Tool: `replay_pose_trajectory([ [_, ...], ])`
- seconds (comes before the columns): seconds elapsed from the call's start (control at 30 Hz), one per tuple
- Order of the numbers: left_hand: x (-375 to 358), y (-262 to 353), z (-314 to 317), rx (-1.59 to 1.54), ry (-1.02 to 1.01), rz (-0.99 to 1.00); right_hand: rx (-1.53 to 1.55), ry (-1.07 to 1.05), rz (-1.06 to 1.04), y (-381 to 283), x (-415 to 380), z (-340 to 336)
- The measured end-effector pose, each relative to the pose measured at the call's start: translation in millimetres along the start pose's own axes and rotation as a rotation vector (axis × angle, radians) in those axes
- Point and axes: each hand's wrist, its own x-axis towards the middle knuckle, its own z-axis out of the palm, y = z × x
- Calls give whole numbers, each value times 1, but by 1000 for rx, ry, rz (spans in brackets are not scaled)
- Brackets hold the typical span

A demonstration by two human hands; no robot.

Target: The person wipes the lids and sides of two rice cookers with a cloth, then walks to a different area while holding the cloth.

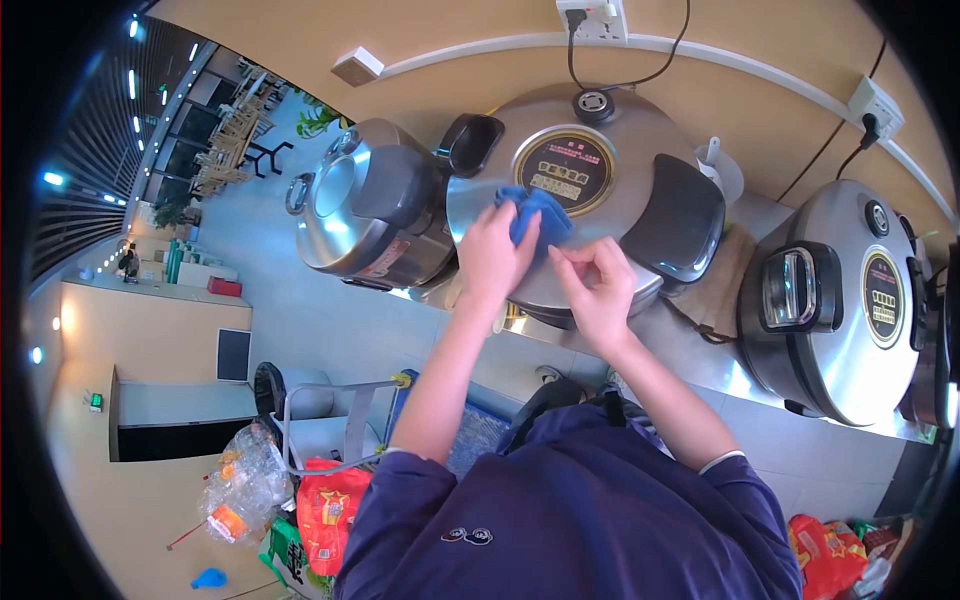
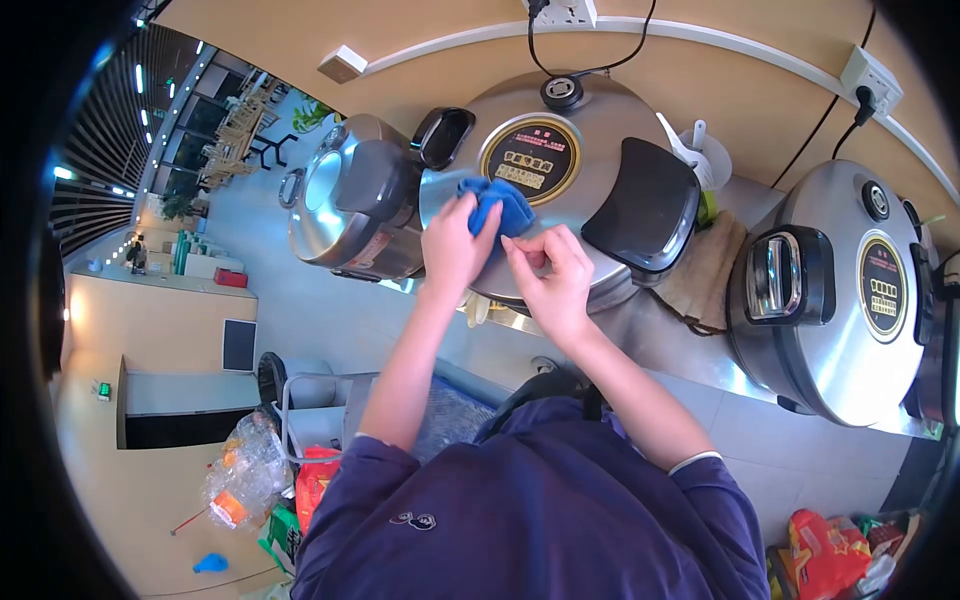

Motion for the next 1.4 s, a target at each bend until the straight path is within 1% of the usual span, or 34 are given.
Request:
replay_pose_trajectory([
  [0.07,-22,10,-7,-27,-73,-51,-6,-19,-16,-5,1,-1],
  [0.13,-41,24,-13,-43,-111,-41,-23,-33,-31,-10,3,-1],
  [0.2,-56,41,-20,-185,-121,-44,-79,-80,-132,-15,8,0],
  [0.23,-65,42,-20,-220,-109,-23,-127,-231,-145,-19,8,-5],
  [0.27,-75,40,-18,-225,-110,-15,-136,-327,-164,-23,9,-10],
  [0.33,-92,35,-16,-1004,-97,-279,-309,-479,-246,-23,6,-15],
  [0.37,-93,28,-25,-1006,-106,-273,-314,-470,-242,-27,5,-17],
  [0.43,-89,4,-54,-1240,-377,-552,-470,-558,-247,-37,3,-20],
  [0.47,-84,-4,-56,-1241,-388,-548,-475,-551,-242,-38,2,-20],
  [0.53,-72,-25,-46,-790,-244,-359,-622,-598,-301,-36,0,-18],
  [0.6,-49,-42,-31,-484,-103,-212,-635,-580,-323,-35,-5,-19],
  [0.63,-35,-47,-20,-431,29,-143,-651,-573,-326,-29,-9,-19],
  [0.67,-26,-51,-10,-463,87,-195,-670,-566,-329,-27,-13,-22],
  [0.7,-13,-50,-3,-423,153,-143,-658,-469,-368,-29,-15,-25],
  [0.73,-3,-50,2,-383,222,-89,-676,-467,-378,-26,-20,-30],
  [0.77,1,-49,8,-400,233,-84,-630,-466,-365,-19,-24,-36],
  [0.8,6,-47,16,-303,259,-11,-582,-465,-359,-15,-23,-42],
  [0.83,14,-43,19,-201,291,60,-476,-396,-300,-27,-13,-47],
  [0.87,17,-42,18,-176,317,124,-469,-328,-253,-39,-1,-56],
  [0.93,10,-41,16,-185,299,69,-556,-225,-246,-57,40,-78],
  [0.97,7,-43,17,-163,319,67,-646,-168,-256,-61,61,-87],
  [1.0,5,-48,22,-194,340,12,-734,-115,-263,-59,80,-94],
  [1.07,5,-48,22,-195,356,-68,-814,-115,-182,-27,96,-101],
  [1.1,4,-47,23,-235,338,-154,-875,-122,-162,-8,93,-100],
  [1.13,3,-48,23,-256,338,-179,-935,-127,-144,-2,88,-95],
  [1.2,3,-48,24,-253,365,-194,-978,-135,-201,-3,81,-90],
  [1.27,4,-45,20,-229,377,-176,-925,-161,-168,-10,74,-81],
  [1.33,6,-47,22,-289,390,-174,-875,-246,-246,-19,62,-69],
  [1.4,5,-49,19,-307,416,-201,-829,-384,-278,-28,48,-49],
])
